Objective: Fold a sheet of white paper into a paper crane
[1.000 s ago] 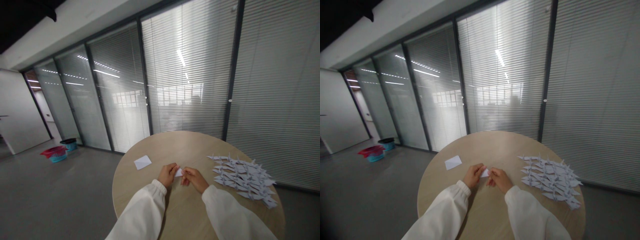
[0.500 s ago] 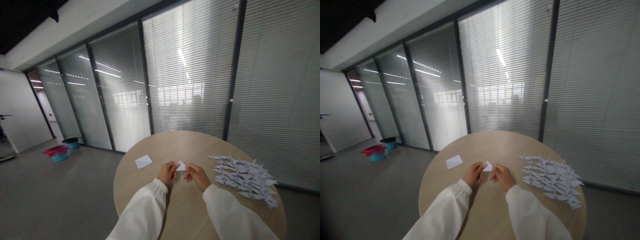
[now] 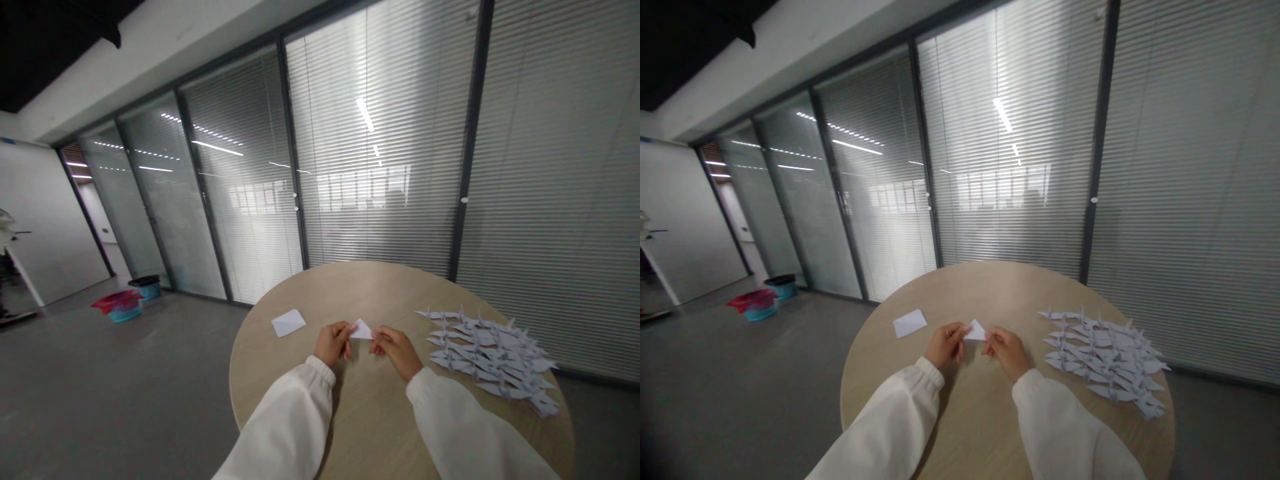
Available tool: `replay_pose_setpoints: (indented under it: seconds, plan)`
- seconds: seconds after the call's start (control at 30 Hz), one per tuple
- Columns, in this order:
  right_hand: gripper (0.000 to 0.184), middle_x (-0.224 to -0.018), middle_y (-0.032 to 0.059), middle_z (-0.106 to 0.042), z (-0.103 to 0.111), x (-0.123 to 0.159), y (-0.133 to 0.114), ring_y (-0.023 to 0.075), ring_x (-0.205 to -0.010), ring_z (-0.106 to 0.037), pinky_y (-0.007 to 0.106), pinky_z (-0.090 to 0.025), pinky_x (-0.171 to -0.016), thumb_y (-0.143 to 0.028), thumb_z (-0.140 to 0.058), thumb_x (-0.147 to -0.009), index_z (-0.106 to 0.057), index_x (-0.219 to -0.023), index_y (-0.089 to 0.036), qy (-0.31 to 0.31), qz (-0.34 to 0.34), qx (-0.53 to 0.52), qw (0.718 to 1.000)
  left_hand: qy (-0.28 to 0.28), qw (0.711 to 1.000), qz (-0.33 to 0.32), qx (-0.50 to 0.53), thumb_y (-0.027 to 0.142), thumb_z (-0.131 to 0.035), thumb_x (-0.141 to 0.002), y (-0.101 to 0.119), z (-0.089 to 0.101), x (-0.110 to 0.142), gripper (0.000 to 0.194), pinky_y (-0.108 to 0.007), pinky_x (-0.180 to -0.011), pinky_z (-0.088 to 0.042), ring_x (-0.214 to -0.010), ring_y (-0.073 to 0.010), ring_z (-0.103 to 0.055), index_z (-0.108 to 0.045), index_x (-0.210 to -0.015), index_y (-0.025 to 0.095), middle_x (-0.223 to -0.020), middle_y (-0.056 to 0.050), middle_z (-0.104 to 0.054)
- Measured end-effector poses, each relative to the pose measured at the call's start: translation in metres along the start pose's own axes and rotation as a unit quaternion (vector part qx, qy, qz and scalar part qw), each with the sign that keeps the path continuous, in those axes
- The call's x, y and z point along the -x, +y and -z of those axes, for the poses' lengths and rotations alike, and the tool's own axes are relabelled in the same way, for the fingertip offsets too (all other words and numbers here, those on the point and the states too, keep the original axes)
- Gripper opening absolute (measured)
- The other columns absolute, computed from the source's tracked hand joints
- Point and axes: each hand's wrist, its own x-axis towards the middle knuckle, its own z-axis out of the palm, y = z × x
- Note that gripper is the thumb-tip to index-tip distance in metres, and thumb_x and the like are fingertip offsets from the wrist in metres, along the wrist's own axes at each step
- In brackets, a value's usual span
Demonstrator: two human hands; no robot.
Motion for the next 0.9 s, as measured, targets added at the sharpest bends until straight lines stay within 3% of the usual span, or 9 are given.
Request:
replay_pose_setpoints:
  seconds: [0.13, 0.3, 0.5, 0.6, 0.7, 0.77, 0.9]
  plan:
    - [0.04, -0.058, 0.0047, -0.062, 0.002, 0.001, -0.005, 0.0148, -0.054, -0.055, 0.026, -0.044, -0.055, -0.055, -0.048, -0.072, -0.055, -0.061, -0.017, 0.03, -0.002, 0.007, 1.0, 0.008, 0.999, -0.028, 0.036, 0.052, -0.046, -0.076, -0.001, 0.0, 0.0, 0.038, -0.019, -0.036, -0.031, -0.037, -0.0085, -0.047, -0.05, -0.068, 0.015, -0.05, 0.0, -0.058]
    - [0.04, -0.059, 0.0045, -0.062, 0.001, 0.003, -0.011, 0.0147, -0.055, -0.055, 0.026, -0.044, -0.056, -0.055, -0.049, -0.07, -0.056, -0.062, -0.017, 0.028, 0.001, 0.002, 1.0, 0.032, 0.998, -0.061, 0.007, 0.049, -0.043, -0.079, 0.001, 0.002, 0.001, 0.038, -0.018, -0.037, -0.033, -0.036, -0.0076, -0.046, -0.048, -0.062, 0.015, -0.047, 0.0, -0.056]
    - [0.035, -0.06, 0.004, -0.062, 0.001, 0.002, -0.009, 0.0151, -0.057, -0.055, 0.026, -0.044, -0.058, -0.051, -0.05, -0.071, -0.056, -0.065, -0.017, 0.037, 0.005, 0.0, 0.999, 0.04, 0.998, -0.034, 0.017, 0.049, -0.041, -0.08, -0.004, 0.004, -0.001, 0.039, -0.02, -0.037, -0.035, -0.039, -0.01, -0.049, -0.053, -0.07, 0.014, -0.05, -0.001, -0.057]
    - [0.034, -0.058, 0.0025, -0.06, 0.002, 0.0, -0.005, 0.0151, -0.056, -0.055, 0.026, -0.043, -0.057, -0.049, -0.047, -0.074, -0.056, -0.064, -0.017, 0.049, 0.013, 0.034, 0.998, 0.042, 0.997, -0.059, -0.035, 0.046, -0.046, -0.079, -0.005, 0.005, -0.001, 0.038, -0.02, -0.042, -0.041, -0.059, -0.0142, -0.058, -0.059, -0.094, 0.013, -0.069, -0.006, -0.063]
    - [0.032, -0.055, 0.0005, -0.059, 0.004, -0.001, 0.0, 0.0147, -0.055, -0.055, 0.025, -0.041, -0.056, -0.046, -0.045, -0.076, -0.055, -0.062, -0.018, 0.065, 0.021, 0.082, 0.994, 0.064, 0.986, -0.122, -0.095, 0.038, -0.06, -0.071, -0.005, 0.006, -0.002, 0.053, -0.024, -0.057, -0.048, -0.089, -0.0193, -0.056, -0.048, -0.119, 0.021, -0.098, -0.009, -0.06]
    - [0.031, -0.053, -0.0006, -0.058, 0.004, -0.001, 0.002, 0.0142, -0.053, -0.054, 0.024, -0.039, -0.055, -0.044, -0.044, -0.077, -0.055, -0.063, -0.019, 0.073, 0.019, 0.109, 0.991, 0.062, 0.978, -0.157, -0.121, 0.033, -0.066, -0.067, -0.006, 0.007, -0.002, 0.061, -0.027, -0.065, -0.049, -0.098, -0.0208, -0.051, -0.044, -0.124, 0.025, -0.109, -0.008, -0.055]
    - [0.029, -0.052, -0.0017, -0.056, 0.004, 0.0, 0.003, 0.0134, -0.051, -0.053, 0.022, -0.036, -0.051, -0.043, -0.045, -0.077, -0.057, -0.065, -0.019, 0.077, 0.011, 0.141, 0.987, 0.042, 0.966, -0.195, -0.163, 0.027, -0.066, -0.067, -0.009, 0.006, -0.002, 0.059, -0.029, -0.07, -0.05, -0.099, -0.02, -0.049, -0.046, -0.122, 0.03, -0.115, -0.007, -0.049]
